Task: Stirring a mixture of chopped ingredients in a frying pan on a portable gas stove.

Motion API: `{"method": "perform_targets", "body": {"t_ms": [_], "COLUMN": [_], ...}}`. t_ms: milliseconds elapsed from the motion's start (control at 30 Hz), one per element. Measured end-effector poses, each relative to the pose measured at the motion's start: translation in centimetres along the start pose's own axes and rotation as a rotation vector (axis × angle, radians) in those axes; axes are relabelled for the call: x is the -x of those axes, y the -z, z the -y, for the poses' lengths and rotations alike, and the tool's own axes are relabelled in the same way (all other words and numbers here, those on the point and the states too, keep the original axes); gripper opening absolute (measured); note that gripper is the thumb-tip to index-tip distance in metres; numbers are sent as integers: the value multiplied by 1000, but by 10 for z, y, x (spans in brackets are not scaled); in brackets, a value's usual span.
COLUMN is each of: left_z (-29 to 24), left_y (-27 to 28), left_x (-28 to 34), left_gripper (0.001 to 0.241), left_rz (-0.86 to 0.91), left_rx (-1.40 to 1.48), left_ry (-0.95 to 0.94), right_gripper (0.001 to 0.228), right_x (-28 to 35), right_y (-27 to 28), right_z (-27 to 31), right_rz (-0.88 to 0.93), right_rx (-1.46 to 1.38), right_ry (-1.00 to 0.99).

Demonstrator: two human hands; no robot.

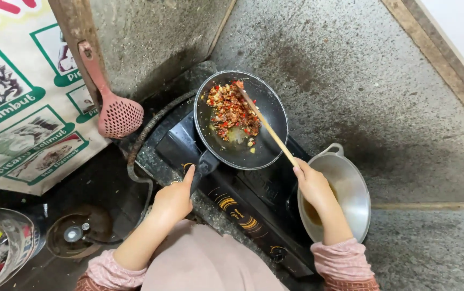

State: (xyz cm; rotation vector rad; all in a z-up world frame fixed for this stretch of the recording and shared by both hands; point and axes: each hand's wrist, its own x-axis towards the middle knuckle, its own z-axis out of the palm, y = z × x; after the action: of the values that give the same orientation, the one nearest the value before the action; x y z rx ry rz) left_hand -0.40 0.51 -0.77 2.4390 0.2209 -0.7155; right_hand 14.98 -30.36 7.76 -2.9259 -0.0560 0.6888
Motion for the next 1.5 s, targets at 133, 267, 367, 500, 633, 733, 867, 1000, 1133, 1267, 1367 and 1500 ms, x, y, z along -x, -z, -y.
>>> {"method": "perform_targets", "body": {"t_ms": [133, 267, 367, 500, 633, 733, 867, 1000, 1133, 1267, 1367, 1500], "left_z": [1, 3, 5, 8, 8, 10, 13, 13, 10, 8, 9, 9], "left_y": [0, -1, -4, -4, 0, -8, -20, -11, 0, 4, 2, 1], "left_x": [0, -3, -4, -5, -2, -12, -25, -15, -6, -3, -5, -5], "left_gripper": [80, 80, 80, 79, 77, 77, 87, 81, 79, 78, 79, 80], "left_rz": [19, 24, 11, -24, -10, -8, 55, 26, 39, 51, 41, 37], "left_rx": [-12, -25, -37, -54, -72, -64, -106, -86, -73, -61, -62, -66], "left_ry": [-18, -26, -40, -88, -103, -112, -38, -123, -140, -139, -137, -128], "right_gripper": [51, 50, 51, 52, 50, 47, 49, 48, 50, 54, 55, 52], "right_x": [34, 68, 40, 5, 42, 80, 89, 79, 32, 15, 27, 61], "right_y": [3, 24, 15, -13, 25, 81, 112, 65, 9, 11, 3, 26], "right_z": [18, 31, 22, 40, 44, 41, 34, 63, 43, 19, 26, 43], "right_rz": [1, 78, 26, -98, 12, 82, 216, 160, 97, 15, 13, 89], "right_rx": [192, 243, 214, 282, 321, 366, 577, 451, 219, 70, 120, 164], "right_ry": [16, 17, 21, 78, 64, -42, -193, -25, 26, -37, -37, -58]}}
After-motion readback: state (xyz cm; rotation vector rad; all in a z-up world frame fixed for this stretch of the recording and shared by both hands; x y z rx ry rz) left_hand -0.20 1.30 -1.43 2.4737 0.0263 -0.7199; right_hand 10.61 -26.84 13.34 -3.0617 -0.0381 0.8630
